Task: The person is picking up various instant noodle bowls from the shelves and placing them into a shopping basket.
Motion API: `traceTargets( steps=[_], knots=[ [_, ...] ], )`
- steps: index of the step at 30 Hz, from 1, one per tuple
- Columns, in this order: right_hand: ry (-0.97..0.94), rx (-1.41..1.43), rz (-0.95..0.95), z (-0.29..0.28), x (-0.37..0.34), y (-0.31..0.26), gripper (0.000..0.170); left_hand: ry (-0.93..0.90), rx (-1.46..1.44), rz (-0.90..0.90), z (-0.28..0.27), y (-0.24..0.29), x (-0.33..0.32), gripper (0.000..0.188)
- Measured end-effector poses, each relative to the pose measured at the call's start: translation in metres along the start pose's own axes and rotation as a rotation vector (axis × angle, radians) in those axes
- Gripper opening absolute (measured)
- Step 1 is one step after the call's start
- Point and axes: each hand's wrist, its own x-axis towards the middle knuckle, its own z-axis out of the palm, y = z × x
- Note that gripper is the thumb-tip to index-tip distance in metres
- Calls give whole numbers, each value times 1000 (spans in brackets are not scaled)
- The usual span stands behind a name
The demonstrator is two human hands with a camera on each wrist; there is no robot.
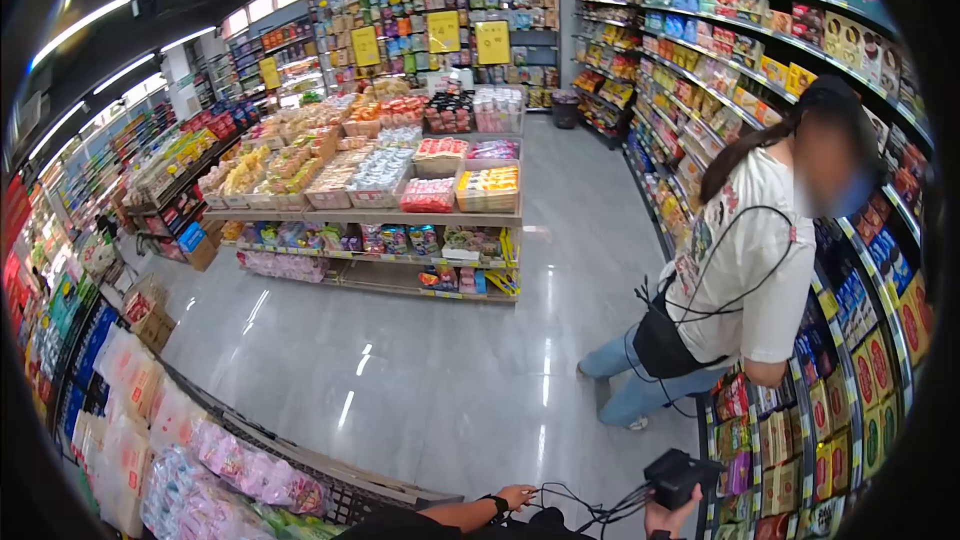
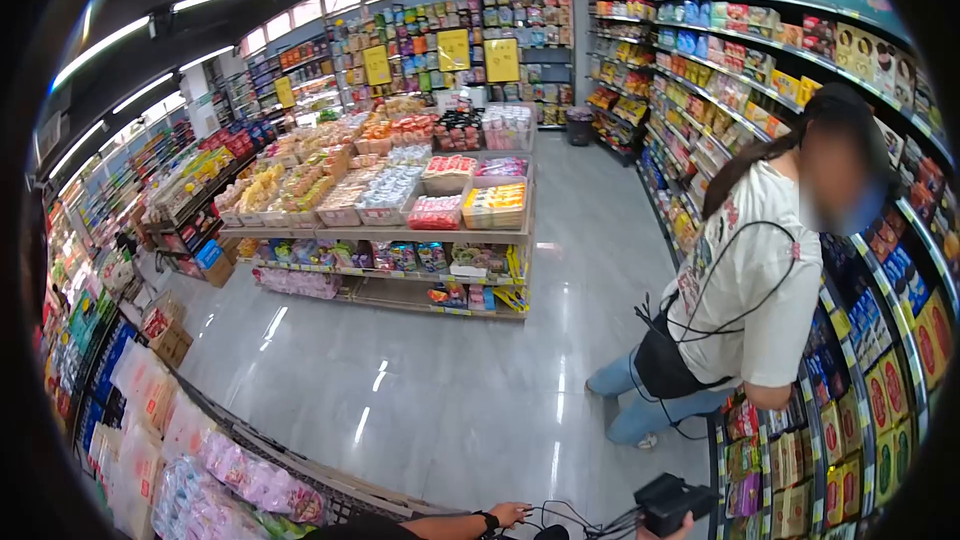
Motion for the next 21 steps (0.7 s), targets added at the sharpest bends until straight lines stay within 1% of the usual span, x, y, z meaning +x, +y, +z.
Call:
traceTargets(
  steps=[1,2,3,4,6,7,8,10,11,12,13,14,15,16,17,18,20,21],
  knots=[
    [59,-26,-94,-23,0,-19,56,-17,-1,39,7,-20,15,38],
    [120,-53,-189,-49,-1,-41,54,-35,16,41,7,-23,20,38],
    [138,27,-256,-59,-14,-45,53,-71,-17,28,7,-22,19,39],
    [151,32,-277,-68,-26,-49,53,-108,-55,13,11,-23,15,41],
    [166,113,-483,-84,-56,-51,49,-138,108,60,6,-15,5,40],
    [163,234,-520,-76,-77,-45,44,-181,109,73,5,-22,12,39],
    [176,243,-535,-68,-93,-40,44,-222,109,84,1,-27,22,39],
    [170,273,-590,-55,-105,-36,40,-287,293,0,-11,-16,40,39],
    [185,286,-595,-59,-111,-32,40,-267,384,31,-15,-22,49,39],
    [93,382,-596,-64,-116,-27,38,-227,540,-26,-22,3,32,39],
    [-1,478,-597,-69,-121,-20,36,-233,601,40,-27,2,36,39],
    [5,493,-600,-75,-126,-15,36,-237,660,109,-31,3,41,40],
    [28,549,-664,-81,-130,-11,35,-268,724,119,-32,12,38,41],
    [49,602,-727,-78,-133,-8,34,-261,732,120,-35,22,36,41],
    [52,699,-707,-80,-142,-7,33,-283,752,110,-34,29,32,41],
    [52,707,-711,-89,-144,-7,33,-308,771,100,-31,34,29,42],
    [122,694,-809,-114,-155,-8,30,-323,774,109,-25,34,29,40],
    [131,608,-869,-109,-166,-4,31,-333,817,122,-21,37,26,39]
  ],
)
